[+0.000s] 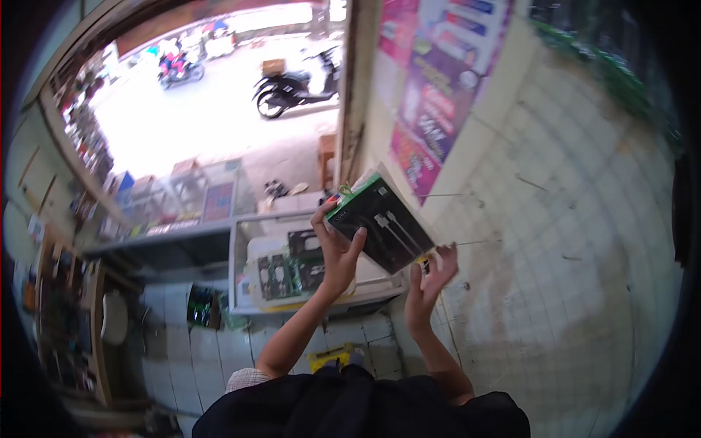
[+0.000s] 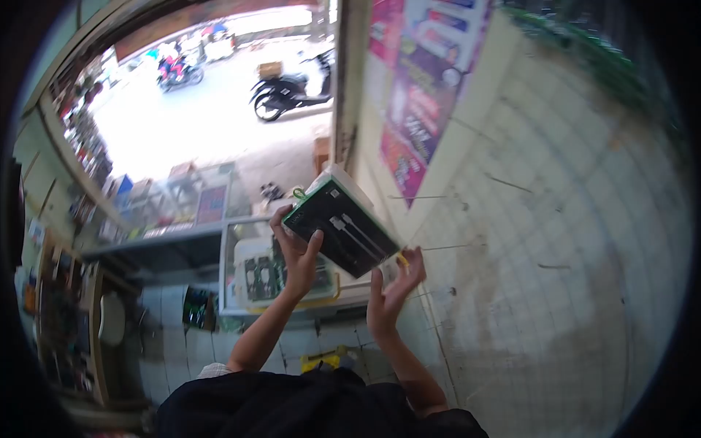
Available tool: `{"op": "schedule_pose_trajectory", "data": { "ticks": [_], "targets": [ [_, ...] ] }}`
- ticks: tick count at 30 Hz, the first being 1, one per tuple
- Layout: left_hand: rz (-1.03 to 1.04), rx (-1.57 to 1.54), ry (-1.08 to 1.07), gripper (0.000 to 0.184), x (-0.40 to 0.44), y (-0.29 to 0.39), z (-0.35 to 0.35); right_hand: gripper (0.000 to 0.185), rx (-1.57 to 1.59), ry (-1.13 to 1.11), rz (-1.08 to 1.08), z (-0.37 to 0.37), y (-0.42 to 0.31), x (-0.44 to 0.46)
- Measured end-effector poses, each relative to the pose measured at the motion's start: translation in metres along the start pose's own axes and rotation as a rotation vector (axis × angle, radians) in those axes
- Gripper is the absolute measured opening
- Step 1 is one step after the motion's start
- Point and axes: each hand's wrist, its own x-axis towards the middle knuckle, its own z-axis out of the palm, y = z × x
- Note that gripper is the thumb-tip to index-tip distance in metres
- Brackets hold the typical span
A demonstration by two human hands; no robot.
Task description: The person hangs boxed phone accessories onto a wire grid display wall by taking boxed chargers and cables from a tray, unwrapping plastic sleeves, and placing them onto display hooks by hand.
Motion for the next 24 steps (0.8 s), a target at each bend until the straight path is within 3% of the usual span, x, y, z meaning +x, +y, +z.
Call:
{"op": "schedule_pose_trajectory", "data": {
  "ticks": [1,3,4,9,12,16,19,22,24],
  "targets": [
    [0.029,0.004,-0.101,0.06,0.008,0.011,0.011,0.067,-0.026,0.041,-0.036,-0.012,-0.016,0.012],
    [0.035,0.009,-0.278,0.06,0.019,0.016,0.024,0.068,-0.205,0.058,-0.423,-0.035,-0.048,0.029],
    [-0.013,-0.041,-0.385,0.063,0.021,0.022,0.034,0.075,-0.263,0.08,-0.497,-0.045,-0.058,0.041],
    [-0.076,-0.238,-0.69,0.069,0.007,0.031,0.087,0.089,-0.231,0.057,-0.515,-0.08,-0.092,0.059],
    [-0.144,-0.291,-0.759,0.068,-0.023,0.037,0.114,0.092,-0.204,0.076,-0.319,-0.107,-0.1,0.018],
    [-0.221,-0.448,-0.896,0.066,-0.066,0.048,0.158,0.082,-0.339,0.238,-0.279,-0.142,-0.144,-0.014],
    [-0.144,-0.558,-0.974,0.064,-0.098,0.066,0.202,0.069,-0.476,0.417,-0.388,-0.174,-0.171,-0.034],
    [-0.134,-0.677,-1.022,0.067,-0.127,0.103,0.24,0.047,-0.885,0.543,-0.616,-0.204,-0.216,-0.044],
    [-0.045,-0.789,-1.128,0.074,-0.14,0.132,0.264,0.044,-1.007,0.637,-0.687,-0.223,-0.256,-0.047]
  ]
}}
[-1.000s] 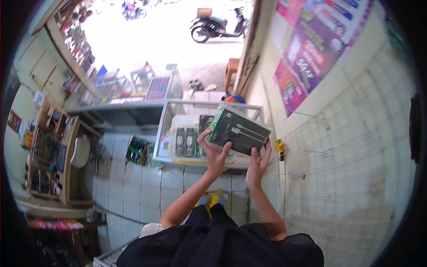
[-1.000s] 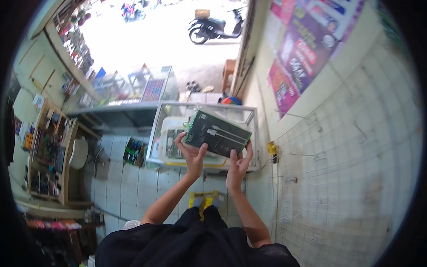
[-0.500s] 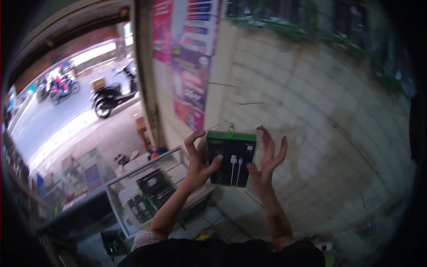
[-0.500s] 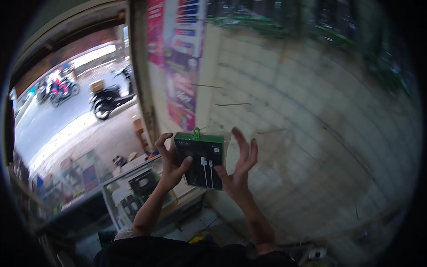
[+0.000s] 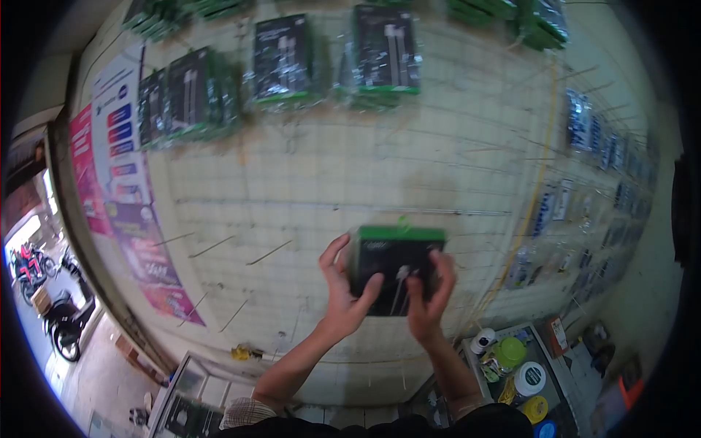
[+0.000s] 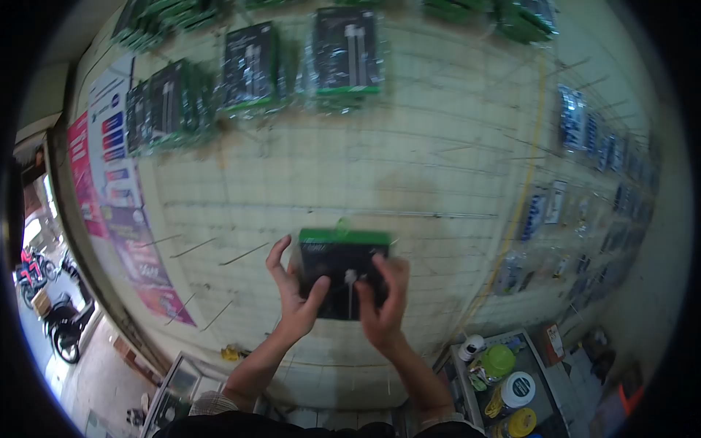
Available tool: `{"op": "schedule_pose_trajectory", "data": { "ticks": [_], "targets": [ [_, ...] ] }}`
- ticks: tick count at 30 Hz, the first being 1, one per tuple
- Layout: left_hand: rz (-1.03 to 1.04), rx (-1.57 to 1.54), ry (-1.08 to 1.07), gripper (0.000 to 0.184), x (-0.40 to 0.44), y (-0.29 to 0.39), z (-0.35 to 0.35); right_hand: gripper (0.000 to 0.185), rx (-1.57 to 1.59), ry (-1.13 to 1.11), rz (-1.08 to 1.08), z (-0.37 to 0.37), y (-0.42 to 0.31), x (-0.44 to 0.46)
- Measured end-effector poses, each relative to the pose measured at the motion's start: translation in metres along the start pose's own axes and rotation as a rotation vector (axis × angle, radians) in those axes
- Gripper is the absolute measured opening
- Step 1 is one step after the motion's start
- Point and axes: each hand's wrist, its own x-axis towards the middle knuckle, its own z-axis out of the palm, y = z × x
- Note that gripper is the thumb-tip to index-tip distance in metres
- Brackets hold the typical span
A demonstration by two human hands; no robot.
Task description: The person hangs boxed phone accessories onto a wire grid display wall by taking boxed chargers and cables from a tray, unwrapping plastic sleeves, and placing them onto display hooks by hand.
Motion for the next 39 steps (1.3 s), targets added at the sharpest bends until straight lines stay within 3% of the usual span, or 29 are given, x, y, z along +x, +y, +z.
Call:
{"op": "schedule_pose_trajectory", "data": {
  "ticks": [1,3,5,7,9,17,21,25,27,37,39],
  "targets": [
    [0.013,-0.025,-0.026,0.074,0.012,-0.002,0.015,0.041,-0.1,0.065,-0.047,-0.015,-0.001,0.017],
    [0.318,0.281,-0.151,0.076,0.041,-0.004,0.048,0.04,-0.032,0.161,-0.06,-0.041,-0.012,0.066],
    [0.533,0.252,-0.201,0.069,0.08,0.006,0.079,0.043,-0.015,0.202,-0.122,-0.062,-0.016,0.119],
    [0.521,0.363,-0.255,0.06,0.116,0.032,0.103,0.042,0.052,0.15,-0.106,-0.082,-0.017,0.166],
    [0.511,0.279,-0.229,0.057,0.147,0.03,0.13,0.04,0.095,0.169,-0.08,-0.095,-0.011,0.204],
    [0.5,0.218,-0.181,0.054,0.228,0.018,0.177,0.039,-0.153,0.213,-0.161,-0.129,0.033,0.287],
    [0.376,0.217,-0.189,0.054,0.234,0.014,0.176,0.038,-0.233,0.172,-0.052,-0.13,0.044,0.293],
    [0.418,0.268,-0.178,0.054,0.233,-0.002,0.172,0.038,-0.097,0.15,0.038,-0.124,0.065,0.285],
    [0.341,0.273,-0.204,0.054,0.232,-0.01,0.169,0.038,-0.054,0.15,0.065,-0.12,0.079,0.283],
    [0.255,0.513,-0.154,0.059,0.259,-0.118,0.137,0.044,-0.472,0.001,0.041,-0.083,0.185,0.271],
    [0.359,0.57,-0.128,0.061,0.257,-0.129,0.131,0.046,-0.465,-0.005,0.075,-0.078,0.199,0.267]
  ]
}}
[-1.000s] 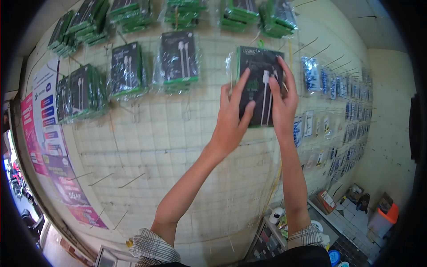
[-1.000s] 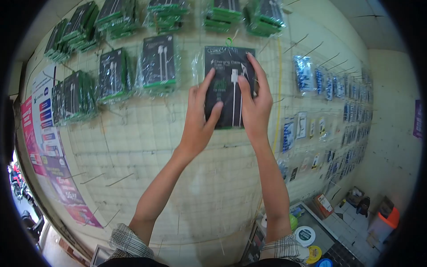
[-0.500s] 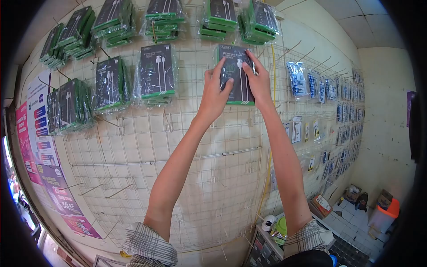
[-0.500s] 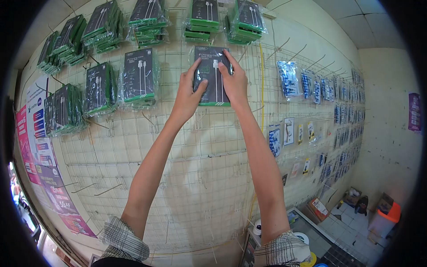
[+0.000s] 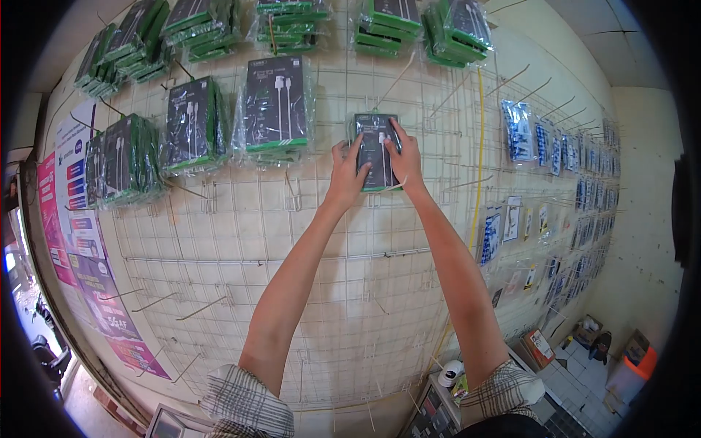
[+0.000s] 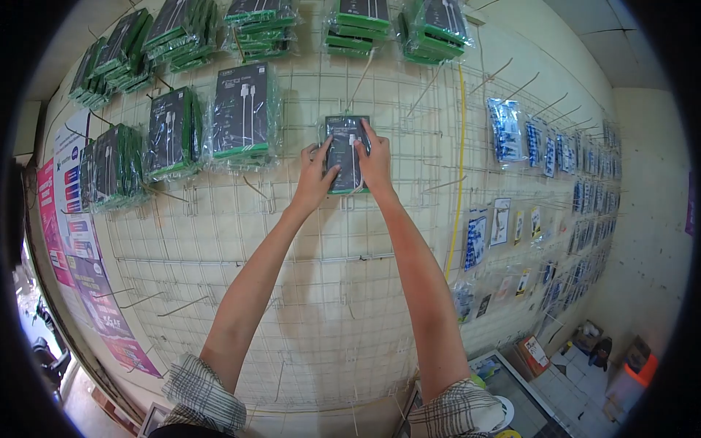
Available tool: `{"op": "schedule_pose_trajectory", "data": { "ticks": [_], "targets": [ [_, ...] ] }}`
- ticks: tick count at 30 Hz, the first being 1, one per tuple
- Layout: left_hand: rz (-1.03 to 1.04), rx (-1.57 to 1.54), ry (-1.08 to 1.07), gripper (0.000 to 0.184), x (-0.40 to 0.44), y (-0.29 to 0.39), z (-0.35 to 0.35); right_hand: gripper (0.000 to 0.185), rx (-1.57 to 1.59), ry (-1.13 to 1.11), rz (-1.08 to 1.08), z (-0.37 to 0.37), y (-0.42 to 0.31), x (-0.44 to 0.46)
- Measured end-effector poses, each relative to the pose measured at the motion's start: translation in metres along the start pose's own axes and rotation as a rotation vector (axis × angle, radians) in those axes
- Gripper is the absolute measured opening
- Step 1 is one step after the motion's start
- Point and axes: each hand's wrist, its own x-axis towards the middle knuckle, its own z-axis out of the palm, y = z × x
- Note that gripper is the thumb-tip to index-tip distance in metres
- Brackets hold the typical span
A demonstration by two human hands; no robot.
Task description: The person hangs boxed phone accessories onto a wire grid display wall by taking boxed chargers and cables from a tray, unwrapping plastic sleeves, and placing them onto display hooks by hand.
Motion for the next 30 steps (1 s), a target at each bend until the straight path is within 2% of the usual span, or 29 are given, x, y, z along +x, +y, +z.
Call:
{"op": "schedule_pose_trajectory", "data": {
  "ticks": [2,4,6,7,9,11,12,14,15,16,17,18,19,20,22,23,24,25,26,29,30],
  "targets": [
    [-0.032,-0.067,-0.031,0.062,-0.004,-0.003,0.0,0.046,0.046,0.122,-0.114,0.01,0.011,-0.003],
    [-0.064,-0.138,-0.063,0.062,-0.009,0.002,-0.002,0.045,0.069,0.106,-0.099,0.011,0.015,-0.005],
    [-0.061,-0.121,-0.074,0.058,-0.014,0.01,-0.007,0.041,-0.123,0.183,-0.174,0.007,0.021,-0.005],
    [-0.069,-0.117,-0.074,0.058,-0.018,0.017,-0.011,0.04,-0.064,0.2,-0.089,-0.001,0.017,-0.003],
    [0.034,-0.055,0.061,0.054,-0.04,0.034,-0.024,0.039,0.302,0.287,0.046,-0.033,-0.004,-0.022],
    [0.007,-0.005,0.089,0.05,-0.077,0.069,-0.054,0.036,0.592,0.427,0.047,-0.071,-0.047,-0.072],
    [-0.015,-0.053,0.068,0.047,-0.102,0.08,-0.067,0.031,0.693,0.567,0.096,-0.081,-0.071,-0.105],
    [-0.062,-0.102,0.018,0.041,-0.154,0.102,-0.099,0.031,0.542,0.678,0.002,-0.076,-0.094,-0.19],
    [-0.096,-0.102,-0.017,0.038,-0.181,0.116,-0.115,0.024,0.569,0.573,-0.032,-0.071,-0.113,-0.238],
    [-0.169,-0.135,-0.037,0.035,-0.205,0.129,-0.131,0.027,0.622,0.334,-0.13,-0.066,-0.135,-0.275],
    [-0.245,-0.163,-0.056,0.032,-0.23,0.139,-0.147,0.028,0.353,0.047,-0.181,-0.072,-0.145,-0.318],
    [-0.28,-0.148,-0.081,0.029,-0.257,0.144,-0.163,0.02,0.629,-0.02,0.044,-0.06,-0.163,-0.368],
    [-0.32,-0.134,-0.104,0.027,-0.284,0.151,-0.18,0.019,0.738,-0.373,0.006,-0.061,-0.178,-0.385],
    [-0.393,-0.117,-0.059,0.024,-0.317,0.156,-0.193,0.019,0.659,-0.583,0.019,-0.055,-0.195,-0.41],
    [-0.534,-0.051,0.028,0.023,-0.389,0.165,-0.217,0.022,0.745,-0.901,0.22,-0.035,-0.216,-0.486],
    [-0.71,0.061,0.029,0.024,-0.427,0.171,-0.232,0.022,0.795,-0.979,0.228,-0.028,-0.209,-0.531],
    [-0.898,0.173,0.035,0.025,-0.467,0.182,-0.246,0.022,0.824,-1.163,0.33,-0.02,-0.198,-0.583],
    [-1.126,0.204,0.141,0.024,-0.514,0.195,-0.259,0.022,0.846,-1.356,0.423,-0.017,-0.192,-0.627],
    [-1.34,0.238,0.267,0.023,-0.56,0.213,-0.273,0.022,0.804,-1.495,0.352,-0.016,-0.183,-0.66],
    [-1.569,0.637,0.531,0.018,-0.666,0.283,-0.318,0.02,0.731,-1.889,0.016,-0.012,-0.156,-0.706],
    [-1.642,0.748,0.612,0.017,-0.697,0.313,-0.33,0.02,0.775,-1.949,-0.022,-0.003,-0.152,-0.716]
  ]
}}
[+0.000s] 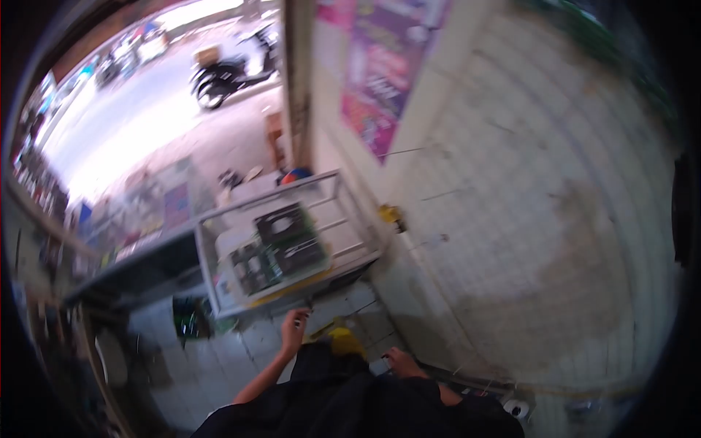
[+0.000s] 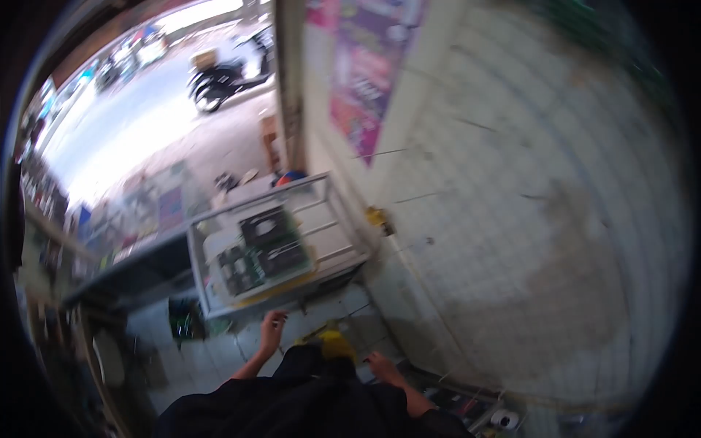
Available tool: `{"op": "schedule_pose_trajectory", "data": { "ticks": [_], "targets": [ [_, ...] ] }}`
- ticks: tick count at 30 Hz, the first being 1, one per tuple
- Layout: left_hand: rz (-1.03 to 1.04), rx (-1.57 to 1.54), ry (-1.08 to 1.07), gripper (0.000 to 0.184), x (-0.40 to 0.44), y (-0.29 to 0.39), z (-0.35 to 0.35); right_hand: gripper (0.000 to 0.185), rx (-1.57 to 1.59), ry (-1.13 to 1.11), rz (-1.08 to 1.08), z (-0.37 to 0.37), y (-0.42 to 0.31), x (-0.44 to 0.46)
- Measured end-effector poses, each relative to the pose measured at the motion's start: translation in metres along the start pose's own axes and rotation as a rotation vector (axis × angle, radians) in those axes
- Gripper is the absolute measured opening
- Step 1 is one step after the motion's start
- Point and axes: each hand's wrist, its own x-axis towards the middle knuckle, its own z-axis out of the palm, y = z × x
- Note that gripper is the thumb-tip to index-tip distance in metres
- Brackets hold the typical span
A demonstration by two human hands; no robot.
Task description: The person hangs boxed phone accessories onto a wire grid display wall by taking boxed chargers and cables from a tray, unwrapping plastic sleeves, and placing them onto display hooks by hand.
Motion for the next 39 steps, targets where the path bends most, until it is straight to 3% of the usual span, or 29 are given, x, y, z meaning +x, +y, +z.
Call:
{"op": "schedule_pose_trajectory", "data": {
  "ticks": [3,5,8,12,16,17,18,19,21,25,27,31,33,36,39],
  "targets": [
    [-0.172,0.048,0.287,0.014,-0.018,-0.05,-0.06,0.017,-0.099,-0.197,-0.069,0.004,0.019,0.033],
    [-0.279,0.063,0.432,0.014,-0.023,-0.059,-0.083,0.015,-0.084,-0.003,0.002,0.003,0.006,0.079],
    [-0.299,-0.047,0.556,0.015,-0.02,-0.049,-0.093,0.013,-0.032,0.054,-0.088,-0.008,-0.034,0.154],
    [-0.261,-0.203,0.564,0.017,0.016,-0.051,-0.074,0.015,0.049,0.229,-0.267,-0.015,-0.083,0.264],
    [-0.142,-0.168,0.564,0.023,0.072,-0.039,-0.043,0.023,0.139,0.242,-0.126,-0.006,-0.113,0.336],
    [-0.131,-0.128,0.53,0.027,0.085,-0.035,-0.037,0.027,0.041,0.349,-0.137,0.005,-0.109,0.348],
    [-0.118,-0.092,0.495,0.032,0.094,-0.033,-0.03,0.031,-0.061,0.456,-0.15,0.014,-0.105,0.352],
    [-0.128,-0.091,0.499,0.032,0.1,-0.04,-0.018,0.031,-0.061,0.446,-0.15,0.019,-0.103,0.351],
    [-0.102,0.203,0.454,0.044,0.112,-0.05,-0.002,0.037,-0.192,0.382,-0.025,0.029,-0.102,0.351],
    [-0.145,0.244,0.446,0.052,0.113,-0.051,0.007,0.038,-0.18,0.364,-0.017,0.038,-0.095,0.347],
    [-0.146,0.146,0.432,0.054,0.11,-0.047,0.002,0.035,-0.172,0.439,-0.073,0.038,-0.093,0.348],
    [-0.045,0.1,0.442,0.056,0.102,-0.023,0.006,0.032,-0.076,0.377,-0.15,0.028,-0.109,0.333],
    [-0.038,-0.111,0.5,0.056,0.104,-0.009,0.018,0.03,0.271,0.283,-0.07,0.028,-0.124,0.324],
    [-0.181,-0.246,0.578,0.05,0.116,0.005,0.022,0.031,0.11,0.334,-0.207,0.034,-0.127,0.324],
    [-0.144,-0.204,0.577,0.045,0.126,0.008,0.017,0.032,0.07,0.329,-0.235,0.033,-0.124,0.322]
  ]
}}
